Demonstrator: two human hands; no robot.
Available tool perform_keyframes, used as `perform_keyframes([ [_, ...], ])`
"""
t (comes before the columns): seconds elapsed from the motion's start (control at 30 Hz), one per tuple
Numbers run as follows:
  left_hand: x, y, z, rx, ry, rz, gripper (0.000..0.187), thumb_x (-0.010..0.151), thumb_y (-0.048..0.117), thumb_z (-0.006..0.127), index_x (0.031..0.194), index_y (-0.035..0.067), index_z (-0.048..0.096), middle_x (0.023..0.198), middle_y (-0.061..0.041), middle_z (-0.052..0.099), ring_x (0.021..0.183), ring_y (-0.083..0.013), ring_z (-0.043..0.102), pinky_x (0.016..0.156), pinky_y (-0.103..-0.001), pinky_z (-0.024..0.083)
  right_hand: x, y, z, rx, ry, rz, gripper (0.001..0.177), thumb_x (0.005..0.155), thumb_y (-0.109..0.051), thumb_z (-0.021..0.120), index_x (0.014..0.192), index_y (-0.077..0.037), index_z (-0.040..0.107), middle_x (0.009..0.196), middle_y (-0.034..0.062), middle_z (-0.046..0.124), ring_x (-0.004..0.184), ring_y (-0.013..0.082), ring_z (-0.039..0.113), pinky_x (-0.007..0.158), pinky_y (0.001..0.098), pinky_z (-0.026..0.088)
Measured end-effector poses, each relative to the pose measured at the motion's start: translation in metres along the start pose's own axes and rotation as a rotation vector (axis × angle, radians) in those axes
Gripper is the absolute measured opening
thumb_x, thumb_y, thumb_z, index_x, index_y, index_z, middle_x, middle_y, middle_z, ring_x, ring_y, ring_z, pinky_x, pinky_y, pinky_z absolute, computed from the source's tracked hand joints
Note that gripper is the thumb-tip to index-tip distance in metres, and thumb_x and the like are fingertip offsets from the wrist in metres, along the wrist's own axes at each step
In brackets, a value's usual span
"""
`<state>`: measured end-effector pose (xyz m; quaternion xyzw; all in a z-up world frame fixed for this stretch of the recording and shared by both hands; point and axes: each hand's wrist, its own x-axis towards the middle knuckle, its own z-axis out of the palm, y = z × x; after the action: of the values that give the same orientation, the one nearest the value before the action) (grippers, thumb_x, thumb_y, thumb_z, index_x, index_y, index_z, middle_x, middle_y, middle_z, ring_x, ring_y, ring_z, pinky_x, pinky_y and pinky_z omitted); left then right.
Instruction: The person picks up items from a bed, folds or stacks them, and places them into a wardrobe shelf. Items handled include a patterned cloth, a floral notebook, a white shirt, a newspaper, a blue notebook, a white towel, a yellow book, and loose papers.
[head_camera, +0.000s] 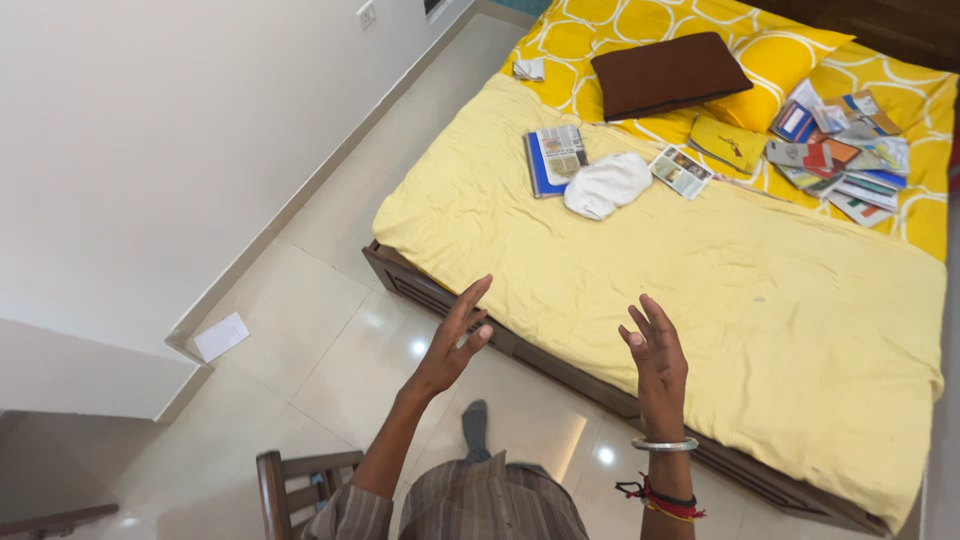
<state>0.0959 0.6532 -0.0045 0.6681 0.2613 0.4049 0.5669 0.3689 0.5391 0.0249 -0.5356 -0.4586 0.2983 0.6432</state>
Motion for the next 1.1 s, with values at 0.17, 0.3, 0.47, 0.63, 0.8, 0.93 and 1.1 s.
perform_keyframes([
  [0.17,0.068,-0.025,-0.024,-0.021,0.048,0.018,0.084,0.101,0.031,0.063,0.164,0.008,0.012,0.171,-0.015,0.024,0.159,-0.0286,0.023,0.123,-0.047,0.034,0.074,0.023,0.023,0.035,0.026,0.059,0.052,0.102,-0.012,0.054,0.151,0.001,0.042,0.156,0.0186,0.045,0.143,0.0334,0.048,0.112,0.0476,0.05],
  [0.3,0.109,-0.046,-0.039,-0.009,0.042,-0.046,0.084,0.1,0.023,0.065,0.163,0.007,0.012,0.17,-0.016,0.026,0.159,-0.0285,0.024,0.122,-0.047,0.035,0.132,0.052,0.036,0.043,0.036,0.118,0.051,0.101,-0.009,0.055,0.15,0.001,0.043,0.154,0.0177,0.048,0.141,0.0328,0.05,0.11,0.0464,0.052],
  [0.47,0.164,-0.086,-0.064,0.014,0.059,-0.096,0.08,0.102,0.022,0.063,0.163,0.008,0.014,0.17,-0.015,0.025,0.159,-0.0284,0.025,0.123,-0.047,0.035,0.202,0.116,0.043,0.055,0.009,0.166,0.052,0.1,-0.007,0.056,0.15,0.001,0.044,0.152,0.0166,0.05,0.139,0.0309,0.053,0.107,0.0433,0.055],
  [0.63,0.243,-0.137,-0.101,0.117,0.208,-0.201,0.072,0.1,0.024,0.063,0.16,0.009,0.026,0.168,-0.011,0.028,0.155,-0.0265,0.028,0.119,-0.045,0.038,0.292,0.208,0.063,-0.141,-0.049,0.19,0.054,0.097,-0.005,0.063,0.149,0.001,0.046,0.147,0.0165,0.056,0.131,0.0276,0.06,0.098,0.0364,0.057],
  [0.8,0.303,-0.212,-0.118,0.019,0.201,-0.392,0.065,0.101,0.026,0.062,0.158,0.01,0.034,0.166,-0.01,0.035,0.155,-0.0258,0.032,0.118,-0.044,0.04,0.353,0.299,0.072,-0.189,-0.111,0.328,0.053,0.097,-0.008,0.064,0.146,0.0,0.047,0.145,0.0162,0.057,0.127,0.0247,0.063,0.086,0.0324,0.059],
  [0.93,0.341,-0.259,-0.122,0.203,0.176,-0.482,0.065,0.098,0.022,0.066,0.155,0.01,0.037,0.161,-0.012,0.041,0.148,-0.0275,0.041,0.111,-0.044,0.045,0.404,0.386,0.082,-0.166,-0.149,0.378,0.051,0.098,-0.01,0.064,0.145,0.0,0.049,0.14,0.0145,0.061,0.124,0.0236,0.065,0.089,0.0312,0.059],
  [1.1,0.382,-0.326,-0.127,0.365,0.167,-0.581,0.064,0.097,0.019,0.068,0.153,0.007,0.04,0.158,-0.017,0.045,0.143,-0.032,0.046,0.11,-0.046,0.045,0.454,0.517,0.09,-0.274,-0.168,0.407,0.043,0.096,-0.012,0.066,0.137,-0.001,0.057,0.129,0.0128,0.068,0.112,0.022,0.071,0.084,0.0314,0.063],
])
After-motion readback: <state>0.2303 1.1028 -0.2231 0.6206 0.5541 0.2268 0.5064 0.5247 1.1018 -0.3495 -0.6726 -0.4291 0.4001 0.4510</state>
